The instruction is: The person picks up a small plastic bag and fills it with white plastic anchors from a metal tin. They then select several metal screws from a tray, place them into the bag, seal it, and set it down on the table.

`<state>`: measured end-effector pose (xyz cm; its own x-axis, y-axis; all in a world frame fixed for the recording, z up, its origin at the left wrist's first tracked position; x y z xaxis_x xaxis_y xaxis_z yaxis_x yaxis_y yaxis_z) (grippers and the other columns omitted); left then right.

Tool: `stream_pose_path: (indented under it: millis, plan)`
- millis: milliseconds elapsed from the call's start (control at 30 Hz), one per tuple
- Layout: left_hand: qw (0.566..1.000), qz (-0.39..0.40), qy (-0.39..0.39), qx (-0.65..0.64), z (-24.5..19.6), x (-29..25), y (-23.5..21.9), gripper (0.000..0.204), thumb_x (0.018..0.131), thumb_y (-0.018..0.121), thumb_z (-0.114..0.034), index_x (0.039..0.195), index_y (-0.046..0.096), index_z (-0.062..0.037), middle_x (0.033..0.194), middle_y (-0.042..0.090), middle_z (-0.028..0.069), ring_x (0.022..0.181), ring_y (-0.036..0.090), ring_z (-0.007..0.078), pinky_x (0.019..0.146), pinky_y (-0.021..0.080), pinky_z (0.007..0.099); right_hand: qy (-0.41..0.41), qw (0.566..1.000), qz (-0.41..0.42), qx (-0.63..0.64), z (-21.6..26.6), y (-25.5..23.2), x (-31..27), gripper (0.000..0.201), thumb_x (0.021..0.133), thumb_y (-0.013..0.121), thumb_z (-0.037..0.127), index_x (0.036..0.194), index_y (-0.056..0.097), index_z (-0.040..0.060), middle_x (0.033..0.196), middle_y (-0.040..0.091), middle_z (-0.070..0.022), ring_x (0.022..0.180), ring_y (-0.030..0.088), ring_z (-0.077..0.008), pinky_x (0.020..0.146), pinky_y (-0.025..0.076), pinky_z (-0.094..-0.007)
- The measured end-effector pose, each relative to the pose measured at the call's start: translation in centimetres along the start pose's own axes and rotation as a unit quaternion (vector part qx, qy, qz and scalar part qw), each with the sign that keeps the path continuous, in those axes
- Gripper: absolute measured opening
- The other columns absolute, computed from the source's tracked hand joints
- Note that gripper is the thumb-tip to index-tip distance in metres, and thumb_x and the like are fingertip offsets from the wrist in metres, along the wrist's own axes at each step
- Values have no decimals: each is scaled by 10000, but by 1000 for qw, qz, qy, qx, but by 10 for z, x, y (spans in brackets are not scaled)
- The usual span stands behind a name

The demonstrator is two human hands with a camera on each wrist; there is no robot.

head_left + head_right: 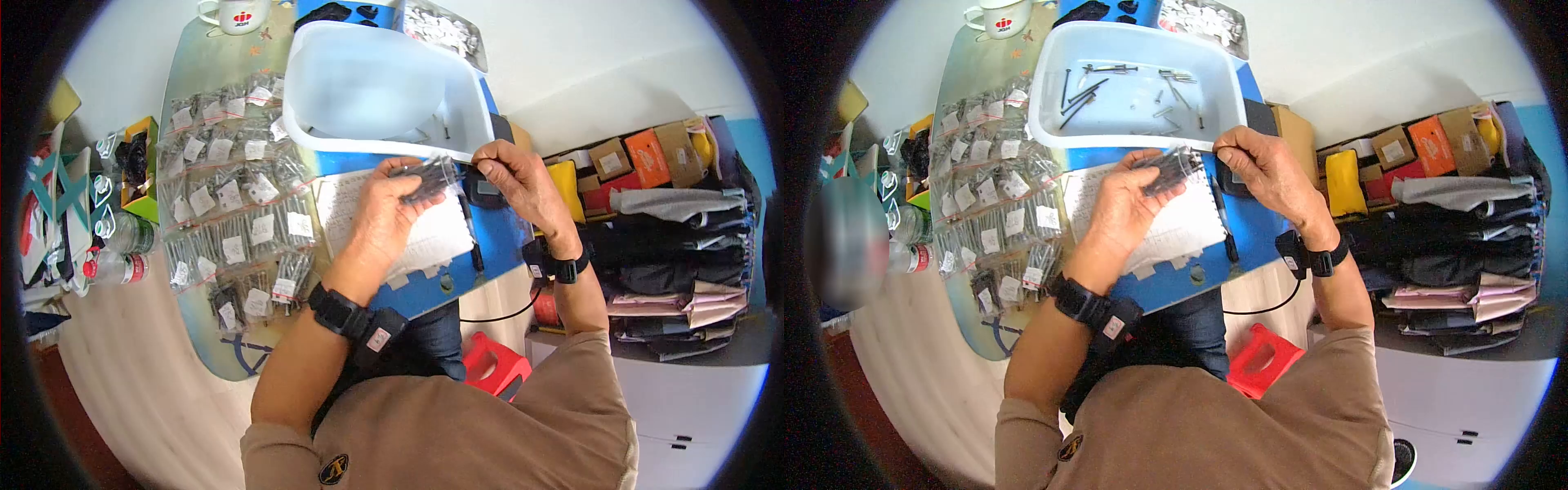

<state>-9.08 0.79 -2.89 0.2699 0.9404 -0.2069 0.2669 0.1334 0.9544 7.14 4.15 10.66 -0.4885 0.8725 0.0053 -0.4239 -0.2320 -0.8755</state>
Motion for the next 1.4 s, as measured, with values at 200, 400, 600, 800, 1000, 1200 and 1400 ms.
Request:
stream_pose_path:
  millis: [200,400,600,800,1000,1200,1400]
  plan:
    - [999,19,3,30,0,0,-1,217,866,548,-7,1083,566,-8,1077,642,188,989,638,312,883,531,477,35,990,-92,105,1,-8,-24,154,962,596,138,982,642,-7,793,586,-7,739,505,-89,655,444,-240]
    - [999,-4,2,40,-4,-1,3,224,861,555,-17,1084,562,-3,1087,633,184,1003,629,309,884,528,483,-63,997,-50,-12,10,-1,-17,133,913,637,115,960,657,-7,801,659,-128,682,625,-227,616,502,-327]
    - [999,-5,-8,39,-1,-4,3,236,856,553,-12,1092,559,1,1086,630,180,1008,625,310,887,527,483,-137,990,-12,-2,12,11,-15,127,887,655,95,965,645,-4,808,657,-173,690,653,-295,621,510,-351]
    - [999,-24,-5,24,-1,-4,4,221,845,546,24,1063,551,-9,1066,619,187,967,634,312,844,547,474,-57,991,-2,122,3,24,-8,167,897,653,89,1041,601,22,710,604,-117,584,559,-176,554,450,-300]
    - [999,-4,8,32,-1,-3,3,256,830,566,72,1073,566,-10,1081,610,178,971,635,297,844,550,470,14,995,6,97,1,26,-5,211,890,683,109,1062,596,25,711,606,-72,584,532,-102,522,420,-266]
    - [999,-4,5,43,-1,-4,3,310,825,599,50,1127,551,-2,1113,614,178,1019,621,290,902,530,451,17,942,-26,335,-20,23,-16,182,883,692,50,1045,624,2,757,613,0,607,521,-45,542,439,-197]
    - [999,-7,5,47,-1,-5,5,340,814,599,60,1143,547,-11,1109,613,174,1016,620,289,901,529,449,102,959,-27,262,-21,28,-19,123,852,743,106,876,683,1,687,608,12,569,517,-44,504,427,-206]
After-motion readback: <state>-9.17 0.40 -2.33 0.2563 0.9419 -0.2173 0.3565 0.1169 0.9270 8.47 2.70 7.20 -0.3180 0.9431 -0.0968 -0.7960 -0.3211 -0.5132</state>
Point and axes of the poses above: each hand's wrist, its own x-axis towards the middle knuckle, its own y-axis out of the palm, z = x × y, the point moved 2 cm from there along x, towards the middle knuckle
